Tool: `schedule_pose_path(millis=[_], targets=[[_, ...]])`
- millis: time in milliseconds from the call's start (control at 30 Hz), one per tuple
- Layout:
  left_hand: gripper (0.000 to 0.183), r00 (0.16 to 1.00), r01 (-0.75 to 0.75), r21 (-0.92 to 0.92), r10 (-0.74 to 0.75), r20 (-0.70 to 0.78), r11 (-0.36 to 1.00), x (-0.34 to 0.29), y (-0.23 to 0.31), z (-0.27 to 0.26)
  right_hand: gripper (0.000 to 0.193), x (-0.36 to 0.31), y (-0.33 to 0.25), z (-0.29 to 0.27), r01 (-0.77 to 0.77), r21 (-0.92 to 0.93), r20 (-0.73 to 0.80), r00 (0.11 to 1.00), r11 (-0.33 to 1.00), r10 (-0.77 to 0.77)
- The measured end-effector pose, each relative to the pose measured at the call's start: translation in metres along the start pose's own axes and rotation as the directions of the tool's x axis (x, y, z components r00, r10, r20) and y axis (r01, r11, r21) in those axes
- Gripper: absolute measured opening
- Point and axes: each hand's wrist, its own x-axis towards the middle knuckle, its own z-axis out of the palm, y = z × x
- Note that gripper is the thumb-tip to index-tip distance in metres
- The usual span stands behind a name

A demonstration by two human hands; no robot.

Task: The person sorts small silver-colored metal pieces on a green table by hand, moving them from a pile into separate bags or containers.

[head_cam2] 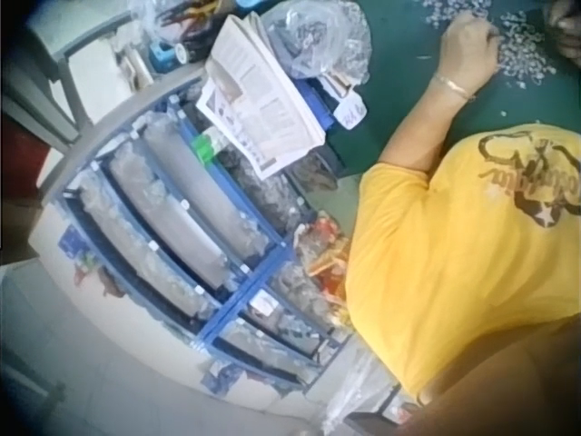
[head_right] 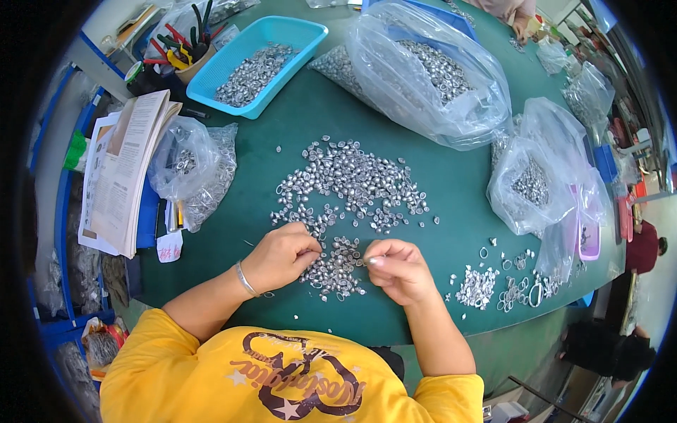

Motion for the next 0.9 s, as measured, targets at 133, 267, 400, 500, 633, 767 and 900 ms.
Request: schedule_pose_path(millis=[133, 267, 400, 500, 633, 767, 900], targets=[[0.006, 0.998, 0.015, -0.031, -0.017, -0.062, 0.999, 0.006, -0.001, -0.003, 0.004, 0.005, -0.018, 0.006, -0.046, 0.227, -0.014, 0.999, 0.973, 0.051], [0.006, 0.994, -0.081, 0.040, 0.083, -0.067, 0.996, 0.017, 0.004, 0.011, 0.005, 0.032, -0.013, 0.012, -0.032, -0.827, -0.243, 0.920, 0.562, -0.306], [0.006, 0.995, -0.087, 0.107, 0.092, -0.040, 0.991, 0.018, -0.001, 0.023, 0.006, 0.051, -0.006, 0.013, 0.035, -0.987, 0.110, 0.852, -0.154, -0.511], [0.009, 0.994, -0.095, 0.105, 0.099, -0.036, 0.990, 0.018, -0.002, 0.022, 0.007, 0.053, -0.005, 0.015, -0.062, -0.962, 0.081, 0.865, -0.267, -0.495], [0.011, 0.996, -0.082, 0.090, 0.084, -0.014, 0.993, 0.017, 0.000, 0.020, 0.006, 0.049, -0.005, 0.010, 0.041, -0.976, 0.142, 0.861, -0.212, -0.488], [0.011, 0.993, -0.117, 0.063, 0.119, -0.023, 0.991, 0.018, 0.004, 0.014, 0.006, 0.029, -0.007, 0.018, 0.022, -0.798, -0.150, 0.960, 0.602, -0.234], [0.009, 0.974, 0.226, -0.510, -0.178, 0.142, 0.830, 0.016, 0.017, 0.007, 0.009, 0.014, -0.001, 0.008, -0.071, -0.246, -0.148, 0.988, 0.967, 0.035]])
